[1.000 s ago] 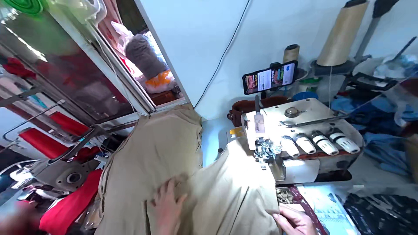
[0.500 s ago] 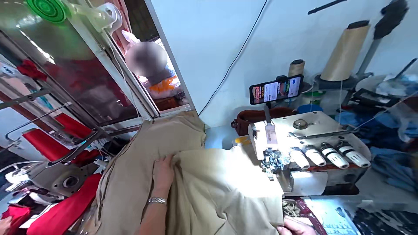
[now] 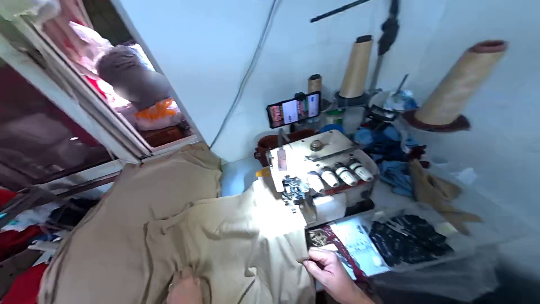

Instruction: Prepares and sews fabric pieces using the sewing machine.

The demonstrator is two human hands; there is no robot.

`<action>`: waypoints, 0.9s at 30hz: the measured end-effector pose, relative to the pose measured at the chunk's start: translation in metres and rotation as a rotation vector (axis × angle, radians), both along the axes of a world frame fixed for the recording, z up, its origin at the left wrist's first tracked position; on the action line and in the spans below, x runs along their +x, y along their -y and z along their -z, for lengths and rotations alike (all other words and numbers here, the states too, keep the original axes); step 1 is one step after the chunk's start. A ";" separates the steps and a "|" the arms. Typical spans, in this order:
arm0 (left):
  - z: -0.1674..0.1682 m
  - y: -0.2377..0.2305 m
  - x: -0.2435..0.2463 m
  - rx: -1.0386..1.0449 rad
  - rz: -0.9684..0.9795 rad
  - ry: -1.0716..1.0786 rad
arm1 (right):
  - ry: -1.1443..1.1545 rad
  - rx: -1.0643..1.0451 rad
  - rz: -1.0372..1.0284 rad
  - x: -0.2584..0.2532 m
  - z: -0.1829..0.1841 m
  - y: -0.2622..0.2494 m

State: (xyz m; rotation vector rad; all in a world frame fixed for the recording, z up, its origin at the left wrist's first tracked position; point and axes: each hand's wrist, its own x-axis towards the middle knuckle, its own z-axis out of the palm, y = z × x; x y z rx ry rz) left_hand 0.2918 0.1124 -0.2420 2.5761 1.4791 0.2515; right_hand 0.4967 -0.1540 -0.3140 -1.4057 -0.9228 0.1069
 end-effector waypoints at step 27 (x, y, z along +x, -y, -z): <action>0.030 -0.024 -0.007 0.258 0.008 0.185 | -0.033 -1.069 0.463 0.090 -0.065 0.165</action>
